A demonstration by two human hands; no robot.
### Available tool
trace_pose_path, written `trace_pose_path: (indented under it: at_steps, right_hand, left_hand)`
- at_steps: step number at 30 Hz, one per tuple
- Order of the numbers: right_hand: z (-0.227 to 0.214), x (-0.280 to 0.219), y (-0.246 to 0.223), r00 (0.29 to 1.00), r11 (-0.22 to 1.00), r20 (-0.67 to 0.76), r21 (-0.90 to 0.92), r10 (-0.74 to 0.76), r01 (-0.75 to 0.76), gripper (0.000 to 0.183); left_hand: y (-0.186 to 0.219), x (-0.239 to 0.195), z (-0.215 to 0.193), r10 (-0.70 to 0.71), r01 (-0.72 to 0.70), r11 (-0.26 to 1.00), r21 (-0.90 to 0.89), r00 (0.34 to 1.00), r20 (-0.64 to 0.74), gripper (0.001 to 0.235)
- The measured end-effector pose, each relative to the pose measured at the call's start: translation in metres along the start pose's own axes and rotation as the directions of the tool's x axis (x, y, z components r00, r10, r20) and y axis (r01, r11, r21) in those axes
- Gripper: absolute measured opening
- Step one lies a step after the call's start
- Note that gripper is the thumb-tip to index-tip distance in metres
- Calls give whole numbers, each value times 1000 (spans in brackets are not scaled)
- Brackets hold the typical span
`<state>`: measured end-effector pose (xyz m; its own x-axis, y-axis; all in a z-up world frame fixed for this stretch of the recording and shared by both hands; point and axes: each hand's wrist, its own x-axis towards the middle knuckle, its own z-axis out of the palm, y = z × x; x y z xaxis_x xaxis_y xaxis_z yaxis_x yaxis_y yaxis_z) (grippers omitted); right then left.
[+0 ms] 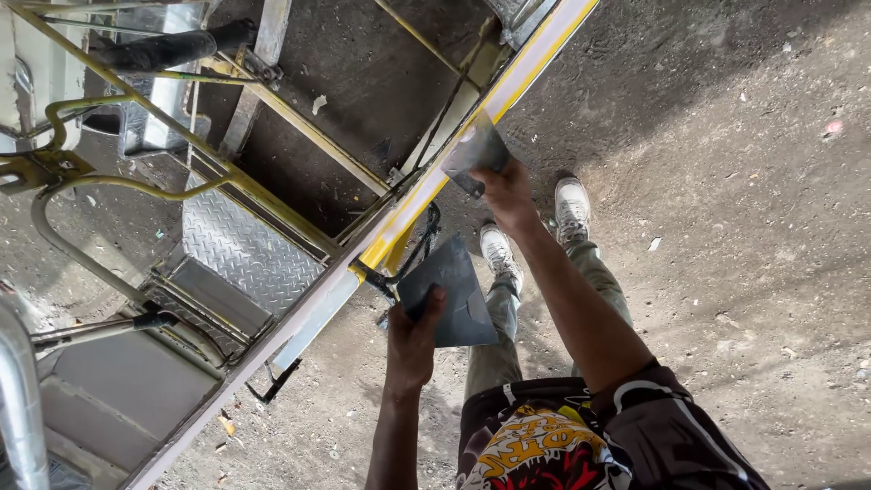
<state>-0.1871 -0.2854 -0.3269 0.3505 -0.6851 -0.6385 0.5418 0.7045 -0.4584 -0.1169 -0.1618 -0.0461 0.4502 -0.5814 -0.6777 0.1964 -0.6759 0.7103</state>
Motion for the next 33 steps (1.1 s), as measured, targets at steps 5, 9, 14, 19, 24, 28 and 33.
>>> trace_pose_path:
  at_steps: [5, 9, 14, 19, 24, 28, 33]
  right_hand:
    - [14, 14, 25, 992, 982, 7, -140, -124, 124, 27]
    - [60, -10, -40, 998, 935, -20, -351, -56, 45, 34]
    - [37, -33, -37, 989, 953, 77, -268, -124, 141, 41]
    - [-9, -6, -30, 993, 979, 48, -166, -109, 116, 38]
    - [-13, 25, -30, 993, 989, 23, -90, -114, 115, 29]
    - [7, 37, -30, 980, 975, 106, -127, -169, 182, 26]
    - [11, 46, -5, 979, 981, 62, -2, -195, 195, 46]
  left_hand:
    - [9, -5, -4, -29, 28, 999, -38, 1000, -5, 19]
    - [-1, -6, -16, -47, 47, 998, 36, 999, -14, 26]
    - [15, -4, -8, -66, 65, 996, -58, 998, -10, 24]
    - [18, -3, -7, -91, 92, 994, 58, 996, -18, 25]
    - [-4, -3, -15, -41, 41, 999, -15, 999, 3, 25]
    - [14, -5, -4, -56, 56, 998, -27, 998, -6, 22]
    - [1, -3, -7, -58, 57, 991, -119, 998, -5, 21]
